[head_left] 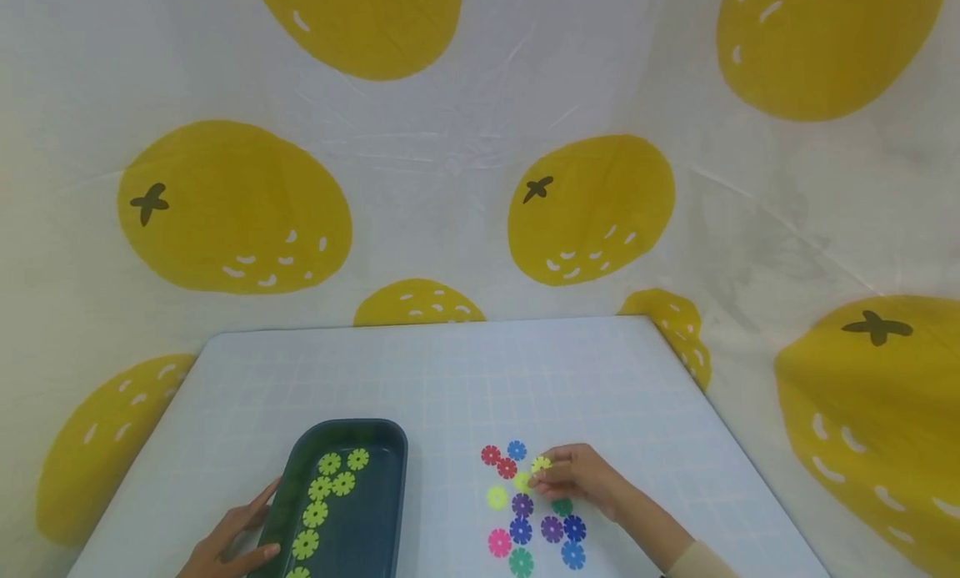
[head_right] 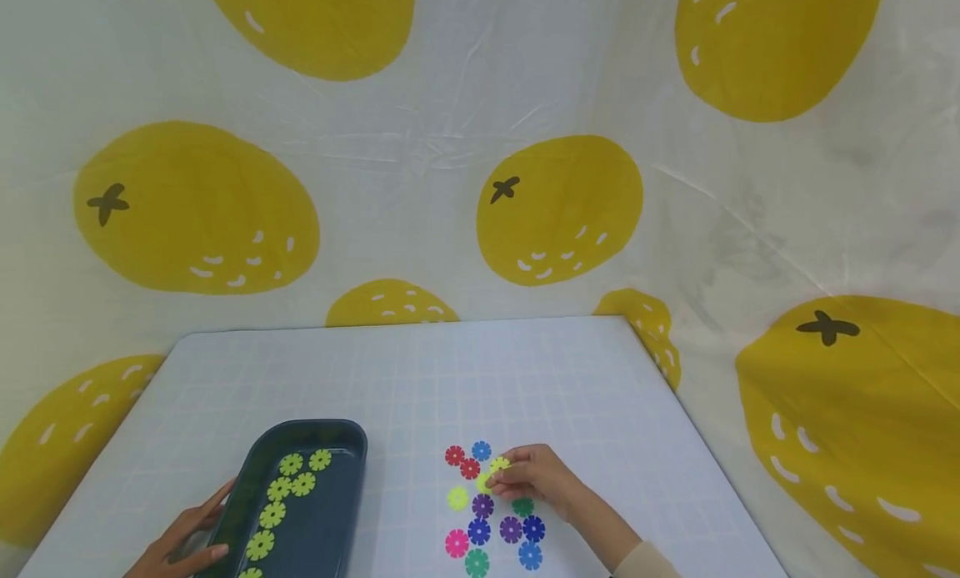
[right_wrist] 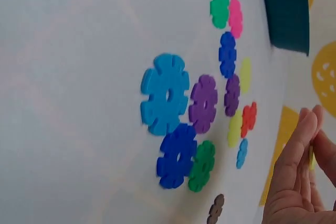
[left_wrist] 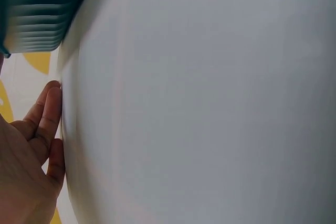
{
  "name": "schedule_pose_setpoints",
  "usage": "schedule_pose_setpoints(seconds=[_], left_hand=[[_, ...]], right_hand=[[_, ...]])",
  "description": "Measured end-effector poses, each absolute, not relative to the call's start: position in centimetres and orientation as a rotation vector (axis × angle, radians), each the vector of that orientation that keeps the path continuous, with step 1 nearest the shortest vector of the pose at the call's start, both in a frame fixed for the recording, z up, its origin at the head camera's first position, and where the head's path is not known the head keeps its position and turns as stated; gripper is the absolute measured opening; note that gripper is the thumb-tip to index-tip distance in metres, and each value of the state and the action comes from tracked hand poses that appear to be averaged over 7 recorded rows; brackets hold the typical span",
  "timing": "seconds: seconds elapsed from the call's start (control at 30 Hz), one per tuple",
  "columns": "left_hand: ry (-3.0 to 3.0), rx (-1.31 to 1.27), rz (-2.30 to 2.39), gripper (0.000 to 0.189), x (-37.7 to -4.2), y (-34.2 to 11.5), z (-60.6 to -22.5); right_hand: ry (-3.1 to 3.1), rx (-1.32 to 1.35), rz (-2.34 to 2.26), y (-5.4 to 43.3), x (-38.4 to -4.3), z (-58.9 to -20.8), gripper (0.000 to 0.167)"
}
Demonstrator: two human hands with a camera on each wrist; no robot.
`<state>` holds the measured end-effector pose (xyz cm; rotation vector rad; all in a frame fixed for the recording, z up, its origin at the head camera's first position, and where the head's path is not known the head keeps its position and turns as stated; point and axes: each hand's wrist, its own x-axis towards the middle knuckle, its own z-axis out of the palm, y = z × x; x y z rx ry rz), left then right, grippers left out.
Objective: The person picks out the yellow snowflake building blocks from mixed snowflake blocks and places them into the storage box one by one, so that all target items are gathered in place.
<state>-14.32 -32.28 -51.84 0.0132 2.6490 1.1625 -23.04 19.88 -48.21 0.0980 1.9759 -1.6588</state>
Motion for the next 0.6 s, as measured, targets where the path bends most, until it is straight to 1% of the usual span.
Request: schedule_pose_setpoints(seconds=[0.2, 0.43, 0.6], left_hand=[[2.635, 0.0, 1.156, 0.087, -14.3, -32.4, -51.9], [2.654, -0.009, 1.114, 0.088, -14.2, -32.4, -51.7], [2.674, 0.003, 1.084, 0.087, -14.2, -32.5, -51.8]], right_hand=[[1.8, 0.118, -1.781, 19.6, -22.0, -47.8, 0.031], [1.732, 0.095, -1.826, 19.2, -21.2, -47.6, 0.036], [1.741, 0.097, -1.819, 18.9, -21.0, -47.9, 0.034]])
